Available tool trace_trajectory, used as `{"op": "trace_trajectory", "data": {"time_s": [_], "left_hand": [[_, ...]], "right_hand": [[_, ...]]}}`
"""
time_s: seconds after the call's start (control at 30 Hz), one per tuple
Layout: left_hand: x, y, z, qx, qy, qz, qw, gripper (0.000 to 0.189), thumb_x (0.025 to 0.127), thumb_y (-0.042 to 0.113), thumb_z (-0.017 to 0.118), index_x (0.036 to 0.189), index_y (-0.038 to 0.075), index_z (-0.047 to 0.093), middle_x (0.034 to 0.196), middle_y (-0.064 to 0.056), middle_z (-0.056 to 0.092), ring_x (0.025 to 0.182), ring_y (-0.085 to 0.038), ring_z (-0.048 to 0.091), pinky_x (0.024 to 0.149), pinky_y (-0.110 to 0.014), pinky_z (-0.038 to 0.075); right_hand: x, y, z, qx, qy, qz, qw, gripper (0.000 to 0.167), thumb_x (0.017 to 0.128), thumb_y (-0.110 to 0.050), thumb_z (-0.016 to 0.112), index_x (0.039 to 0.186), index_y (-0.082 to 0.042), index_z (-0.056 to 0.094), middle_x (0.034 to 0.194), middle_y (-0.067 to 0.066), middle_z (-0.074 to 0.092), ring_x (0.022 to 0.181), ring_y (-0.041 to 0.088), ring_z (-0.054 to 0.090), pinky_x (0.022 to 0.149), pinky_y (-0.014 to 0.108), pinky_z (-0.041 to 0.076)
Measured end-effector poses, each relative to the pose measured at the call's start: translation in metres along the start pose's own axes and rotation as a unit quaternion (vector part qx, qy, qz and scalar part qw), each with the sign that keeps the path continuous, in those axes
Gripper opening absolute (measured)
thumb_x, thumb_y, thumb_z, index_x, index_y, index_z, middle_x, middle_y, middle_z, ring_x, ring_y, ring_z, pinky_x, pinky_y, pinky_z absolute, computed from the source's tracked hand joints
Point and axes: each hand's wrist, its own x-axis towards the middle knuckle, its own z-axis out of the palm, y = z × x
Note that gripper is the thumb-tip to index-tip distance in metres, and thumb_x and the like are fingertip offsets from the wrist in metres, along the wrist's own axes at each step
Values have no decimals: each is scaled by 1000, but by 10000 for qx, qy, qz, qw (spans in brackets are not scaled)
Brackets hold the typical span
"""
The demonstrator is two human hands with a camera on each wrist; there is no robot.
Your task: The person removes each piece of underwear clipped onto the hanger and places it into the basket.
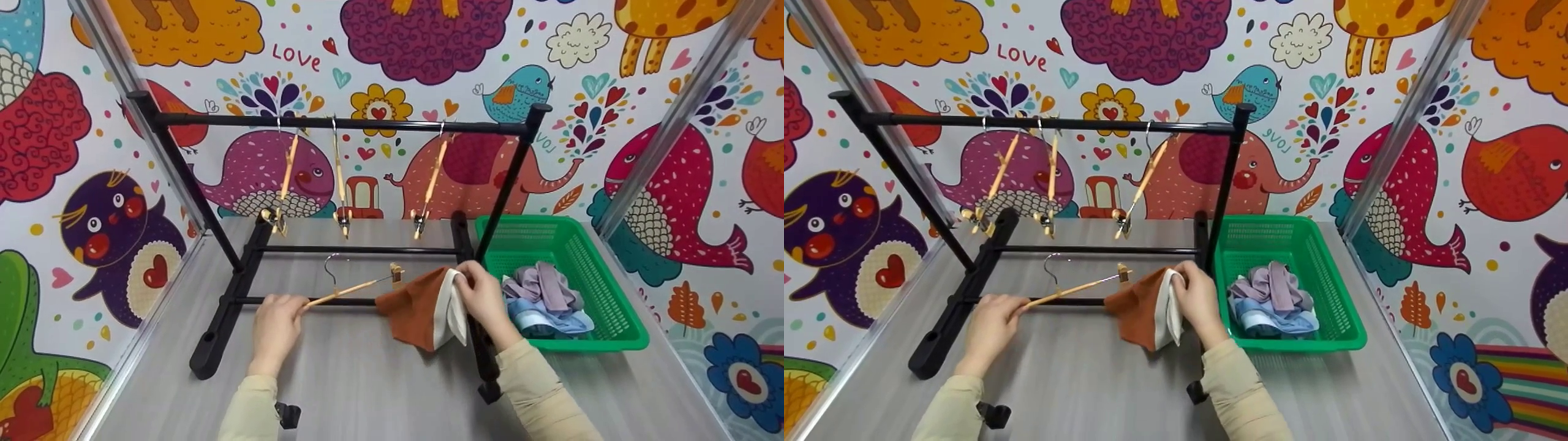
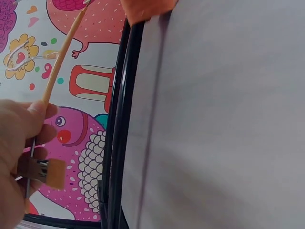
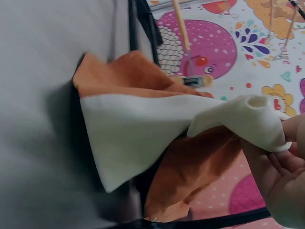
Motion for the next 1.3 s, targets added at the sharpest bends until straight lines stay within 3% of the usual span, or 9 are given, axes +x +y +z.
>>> {"op": "trace_trajectory", "data": {"time_s": [0.17, 0.4, 0.53, 0.73, 0.97, 1.3], "left_hand": [[1, -3, -1, 35, 174, 134, 9998, 10, 80, 6, 79, 87, 7, 72, 81, -8, 70, 76, -34, 58, 67, -47, 45], [2, -5, -8, -18, 115, -20, 9999, 11, 80, 5, 80, 88, 7, 74, 84, -8, 72, 77, -33, 58, 68, -47, 45], [1, -8, -11, 15, 183, -23, 9998, 11, 79, 5, 80, 88, 8, 74, 83, -8, 72, 76, -33, 57, 66, -48, 45], [1, -13, -17, 191, 158, -63, 9997, 9, 81, 7, 79, 89, 8, 74, 82, -9, 71, 79, -33, 58, 65, -47, 45], [4, -19, -27, 230, 150, -119, 9996, 10, 79, 5, 80, 88, 5, 75, 80, -9, 70, 77, -32, 58, 65, -45, 45], [8, -31, -42, 316, 355, -115, 9988, 13, 78, 0, 81, 87, 6, 73, 77, -8, 68, 73, -32, 55, 61, -46, 42]], "right_hand": [[12, -5, -20, 139, 351, 72, 9993, 6, 94, -2, 60, 95, -6, 65, 79, 5, 64, 69, 17, 56, 64, 33, 46], [24, -12, -53, 544, 627, 209, 9963, 7, 95, -1, 58, 99, 0, 64, 82, 9, 64, 69, 14, 53, 61, 24, 43], [29, -14, -72, 501, 841, 281, 9948, 9, 95, -1, 57, 101, 1, 64, 85, 11, 66, 69, 12, 53, 60, 21, 42], [35, -16, -102, 462, 1150, 697, 9898, 13, 97, -5, 56, 106, 0, 64, 90, 7, 65, 75, 10, 53, 63, 20, 42], [41, -13, -138, 876, 1450, 1025, 9802, 19, 100, -12, 56, 112, 2, 61, 94, 2, 62, 81, 12, 53, 66, 21, 44], [43, 8, -177, 485, 1750, 1376, 9737, 16, 101, -18, 55, 110, -7, 62, 98, -1, 63, 86, 11, 54, 74, 23, 42]]}}
